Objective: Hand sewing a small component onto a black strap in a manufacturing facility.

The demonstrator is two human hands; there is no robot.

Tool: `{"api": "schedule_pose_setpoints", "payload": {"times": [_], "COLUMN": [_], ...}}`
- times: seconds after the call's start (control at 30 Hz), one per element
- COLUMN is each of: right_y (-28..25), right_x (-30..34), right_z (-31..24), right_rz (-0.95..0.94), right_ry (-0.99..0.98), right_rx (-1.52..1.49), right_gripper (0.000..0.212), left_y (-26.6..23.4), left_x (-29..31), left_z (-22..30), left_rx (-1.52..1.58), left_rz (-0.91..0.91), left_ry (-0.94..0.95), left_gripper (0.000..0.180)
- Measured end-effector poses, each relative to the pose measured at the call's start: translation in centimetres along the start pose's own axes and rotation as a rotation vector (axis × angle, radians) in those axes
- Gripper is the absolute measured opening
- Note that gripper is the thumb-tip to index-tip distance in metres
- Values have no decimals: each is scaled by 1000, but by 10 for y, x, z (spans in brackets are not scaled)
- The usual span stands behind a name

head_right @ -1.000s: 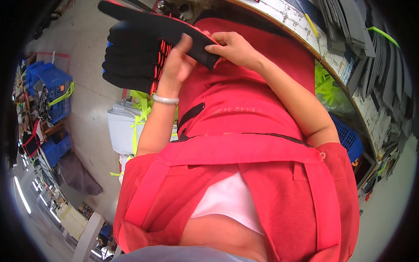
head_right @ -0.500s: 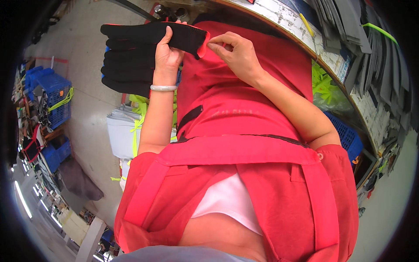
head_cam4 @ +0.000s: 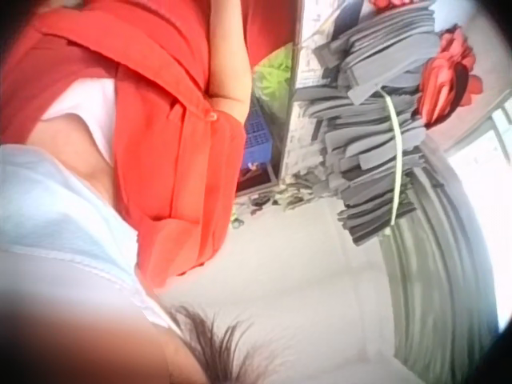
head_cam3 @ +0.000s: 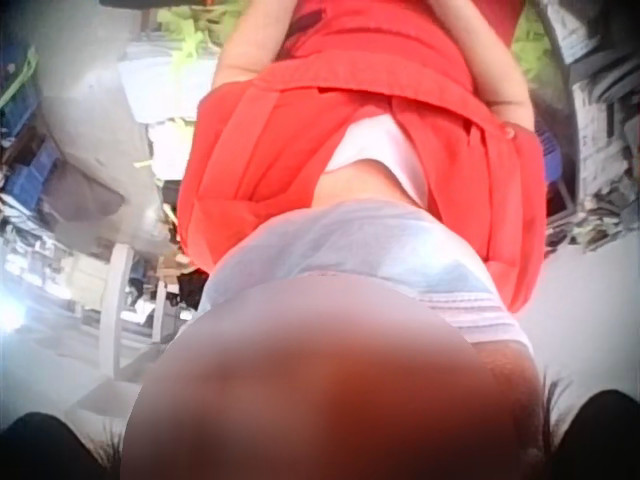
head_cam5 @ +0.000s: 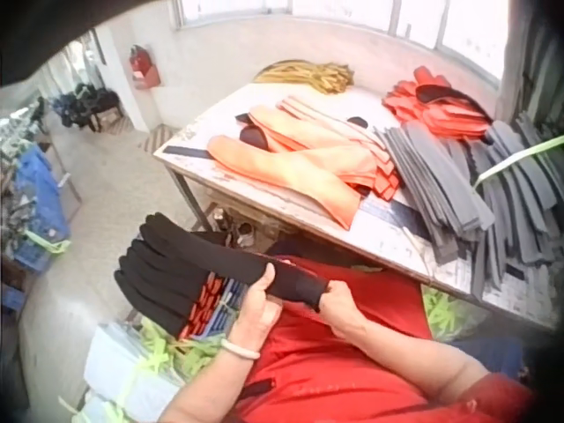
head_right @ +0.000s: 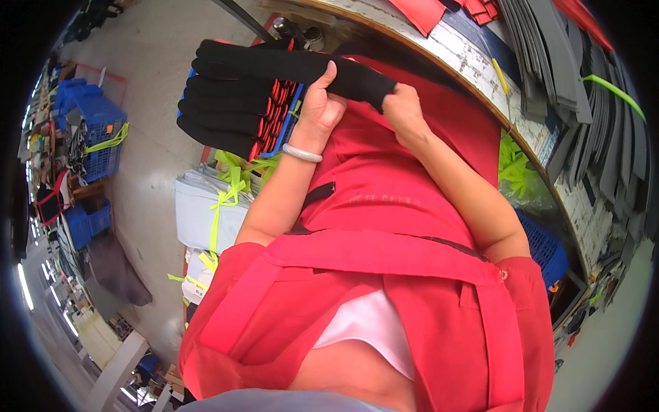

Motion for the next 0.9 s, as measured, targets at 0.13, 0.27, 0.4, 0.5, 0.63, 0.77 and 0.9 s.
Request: {"api": "schedule_pose_setpoints", "payload": {"times": [0.13, 0.27, 0.4, 0.5, 0.63, 0.77, 0.9], "right_y": [-9, -27, -36, -59, -30, -28, -28], "right_x": [6, -4, 5, 1, 15, 22, 25], "right_z": [-10, 19, 16, 44, 22, -10, -24], "right_rz": [-63, -59, -45, -68, -45, -34, -59], "right_ry": [-123, 31, -15, -3, 12, -111, -175], "right_rx": [-92, -185, -101, -60, -139, -256, -269], "right_gripper": [19, 16, 19, 23, 26, 25, 22], "left_y": [-5, -17, -13, -13, -67, -93, -99], "left_x": [15, 10, 32, 58, 64, 70, 70], "left_z": [47, 15, 93, 198, 248, 249, 259], "left_rx": [-84, -81, -230, -226, -350, -268, -266], "left_rz": [-19, 47, 22, 0, 338, 463, 502], "left_ry": [-12, -1, 174, 396, 441, 388, 377], "left_gripper": [21, 23, 24, 26, 33, 35, 37]}}
Point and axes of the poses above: each hand's wrist, its own x-axis away from the middle knuckle, its own y-axis out of the palm, z = x × y, the point moved 7 cm from there along -x, towards the middle knuckle, and after that the axes turned 15 degrees about -y, right-handed, at the moved point
